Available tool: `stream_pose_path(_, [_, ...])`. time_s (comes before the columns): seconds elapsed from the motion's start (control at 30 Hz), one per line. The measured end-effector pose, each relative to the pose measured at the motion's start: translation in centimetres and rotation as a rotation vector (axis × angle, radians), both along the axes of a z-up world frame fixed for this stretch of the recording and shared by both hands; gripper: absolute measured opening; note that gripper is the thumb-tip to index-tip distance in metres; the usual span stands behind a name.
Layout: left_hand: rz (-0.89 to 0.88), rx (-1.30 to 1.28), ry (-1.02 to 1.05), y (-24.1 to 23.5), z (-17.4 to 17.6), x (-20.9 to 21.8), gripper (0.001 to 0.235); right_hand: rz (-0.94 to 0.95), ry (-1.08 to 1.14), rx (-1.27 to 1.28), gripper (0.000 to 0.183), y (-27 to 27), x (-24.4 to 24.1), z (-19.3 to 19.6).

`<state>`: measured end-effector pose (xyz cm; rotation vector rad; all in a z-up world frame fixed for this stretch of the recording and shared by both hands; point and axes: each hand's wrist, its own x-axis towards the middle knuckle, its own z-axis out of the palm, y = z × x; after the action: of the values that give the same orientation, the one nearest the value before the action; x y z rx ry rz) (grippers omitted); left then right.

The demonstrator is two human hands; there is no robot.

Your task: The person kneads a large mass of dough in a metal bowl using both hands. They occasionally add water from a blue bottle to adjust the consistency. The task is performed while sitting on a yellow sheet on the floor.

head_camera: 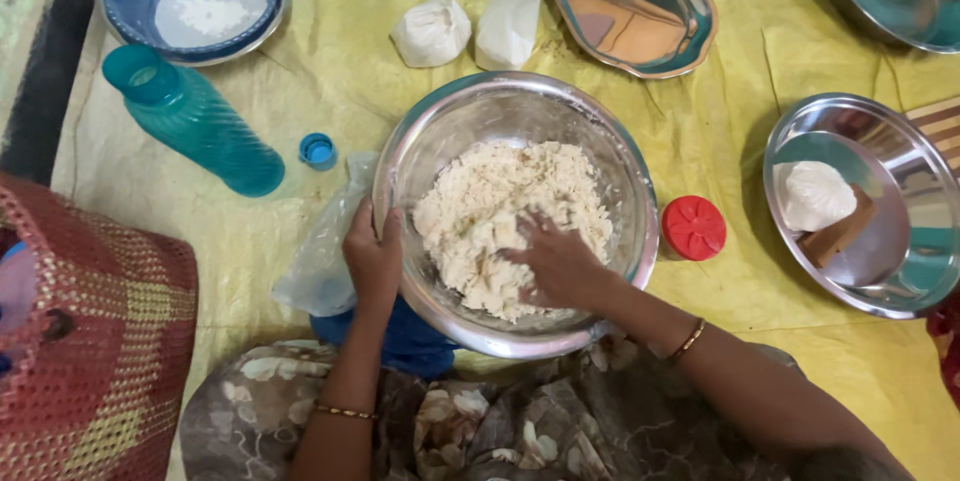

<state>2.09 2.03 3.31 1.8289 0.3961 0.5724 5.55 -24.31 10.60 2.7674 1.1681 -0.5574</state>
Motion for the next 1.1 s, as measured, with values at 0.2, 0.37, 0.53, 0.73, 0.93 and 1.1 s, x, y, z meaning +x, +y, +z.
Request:
stream_pose_path(0.2, [-0.011,0.055,0.098,0.4,0.0,-0.1,0.051,-0.161,-0.087,0.027,0.076,-2.4,6.5,-3.4])
stream_pose_path(0.37, [-0.040,-0.027,0.069,0.5,-0.7,0.1,0.051,-0.184,-0.170,0.063,0.080,0.9,13.7,-6.1])
stream_pose_path(0.53, [0.012,0.032,0.036,0.3,-2.1,0.4,0.052,-0.248,0.052,0.235,0.080,8.4,11.8,-6.0])
stream_pose_path(0.73, [0.038,-0.012,0.004,0.1,-1.8,0.7,0.046,-0.063,0.178,0.055,0.083,9.7,3.5,-2.2])
stream_pose_path(0.93, [0.025,0.051,0.049,0.3,-0.7,0.2,0.046,0.126,0.039,0.033,0.070,2.3,-1.7,-1.2])
stream_pose_path(1.1, [0.022,0.197,0.113,0.6,-1.2,0.2,0.055,0.108,0.003,-0.242,0.063,-3.9,-0.8,-0.3])
